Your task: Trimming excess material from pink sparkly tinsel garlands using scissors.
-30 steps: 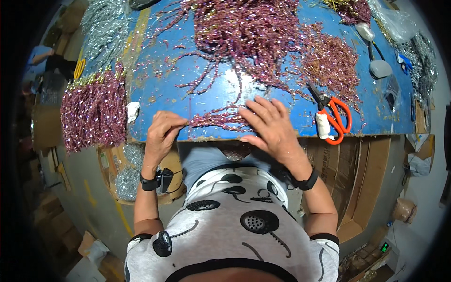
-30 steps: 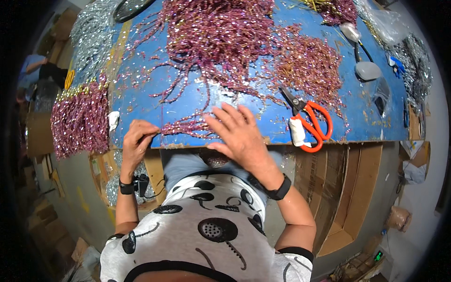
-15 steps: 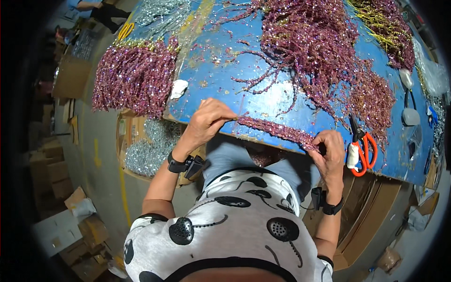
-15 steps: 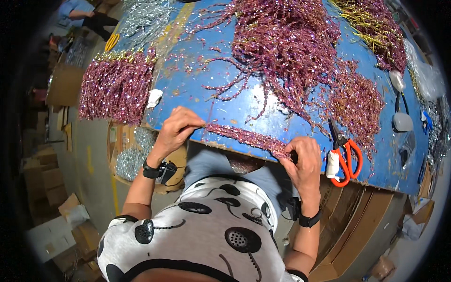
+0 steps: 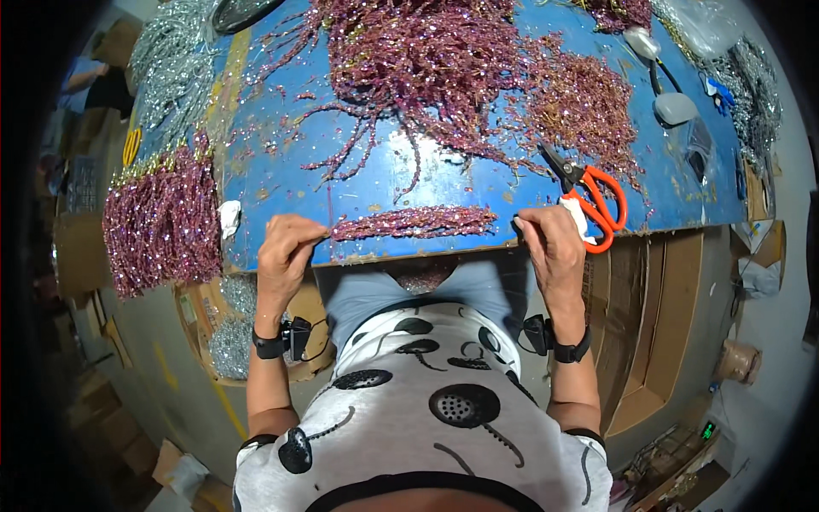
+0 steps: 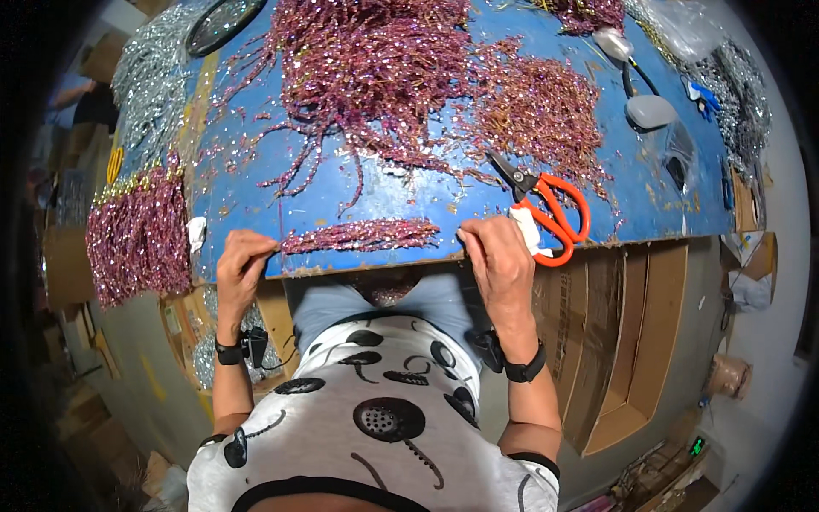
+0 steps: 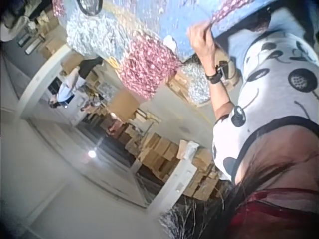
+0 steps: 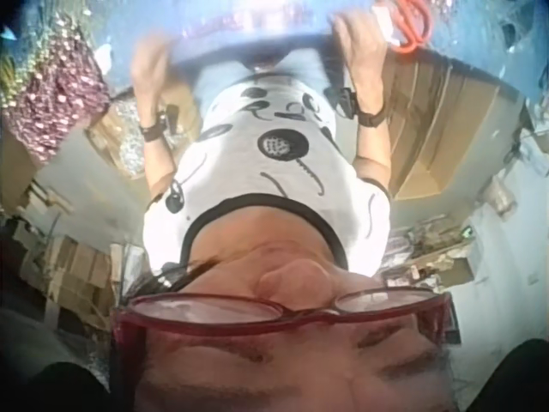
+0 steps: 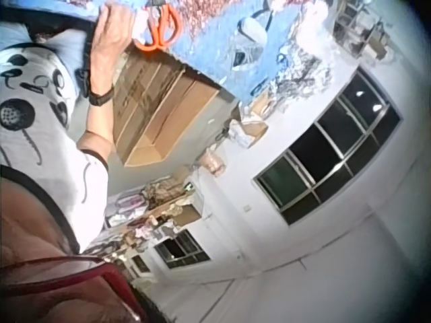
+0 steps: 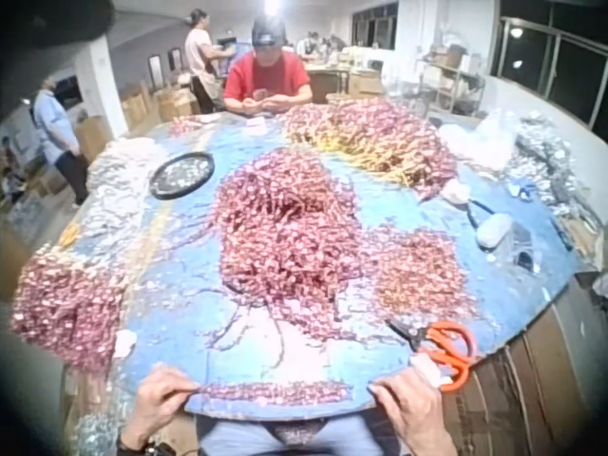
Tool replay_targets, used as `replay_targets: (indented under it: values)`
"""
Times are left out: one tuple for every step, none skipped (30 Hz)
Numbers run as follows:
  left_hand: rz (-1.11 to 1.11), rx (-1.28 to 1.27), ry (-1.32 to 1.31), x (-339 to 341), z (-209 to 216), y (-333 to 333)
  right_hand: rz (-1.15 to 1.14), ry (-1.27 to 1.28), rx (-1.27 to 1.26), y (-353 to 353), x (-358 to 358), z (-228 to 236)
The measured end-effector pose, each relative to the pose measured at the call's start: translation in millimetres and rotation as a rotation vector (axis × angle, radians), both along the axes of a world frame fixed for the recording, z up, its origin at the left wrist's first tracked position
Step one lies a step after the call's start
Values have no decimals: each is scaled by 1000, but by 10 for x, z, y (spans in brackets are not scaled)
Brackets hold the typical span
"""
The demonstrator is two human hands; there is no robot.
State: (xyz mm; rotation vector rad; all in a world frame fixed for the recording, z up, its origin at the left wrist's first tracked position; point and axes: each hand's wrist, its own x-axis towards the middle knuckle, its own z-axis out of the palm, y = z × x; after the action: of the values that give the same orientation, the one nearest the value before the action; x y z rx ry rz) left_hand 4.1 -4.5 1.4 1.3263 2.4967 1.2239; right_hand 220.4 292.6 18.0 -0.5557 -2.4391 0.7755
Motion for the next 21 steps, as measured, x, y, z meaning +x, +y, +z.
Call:
replay_targets:
  values:
    - [-5,0,0,1,3,5,-2,-2,-28,5,24,6]
    - [-6,7,4,0,5,5,-5,-1,-28,2,20,15]
    - [-8,13,8,3,8,12,20,32,7,-7,1,25]
    - [-11,13,8,4,14,18,46,66,42,-16,-18,32]
    - [-15,13,16,4,21,22,63,62,41,-22,-26,19]
    - [-17,14,25,5,20,16,64,63,40,-40,-49,17]
    - [-16,14,26,6,19,10,84,67,21,-60,-79,17]
    - [-16,12,25,7,16,2,104,70,1,-64,-103,15]
    - [-20,13,24,0,14,7,107,72,18,-40,-128,-7]
    - [-22,15,26,-5,13,10,105,73,20,-18,-148,-31]
    - [-24,16,27,-10,12,13,121,61,28,4,-163,-53]
    - [-22,14,28,-9,12,7,140,49,33,18,-175,-70]
    - [-22,14,31,-8,13,4,141,52,34,32,-178,-77]
    - [-21,16,28,-6,13,1,153,36,33,46,-177,-82]
    - [-20,18,25,-8,12,1,167,20,33,55,-182,-85]
    - [-19,18,27,-7,10,-2,168,22,34,52,-191,-69]
    - [-17,13,26,-2,9,-5,166,13,22,46,-200,-39]
    - [-19,7,24,-1,8,-6,161,3,11,37,-200,-22]
    - [-21,7,24,-1,7,0,159,3,10,46,-200,-37]
    - [-18,4,18,-1,4,8,173,18,-5,68,-199,-63]
    - [-13,-1,12,2,12,7,189,34,-22,83,-194,-76]
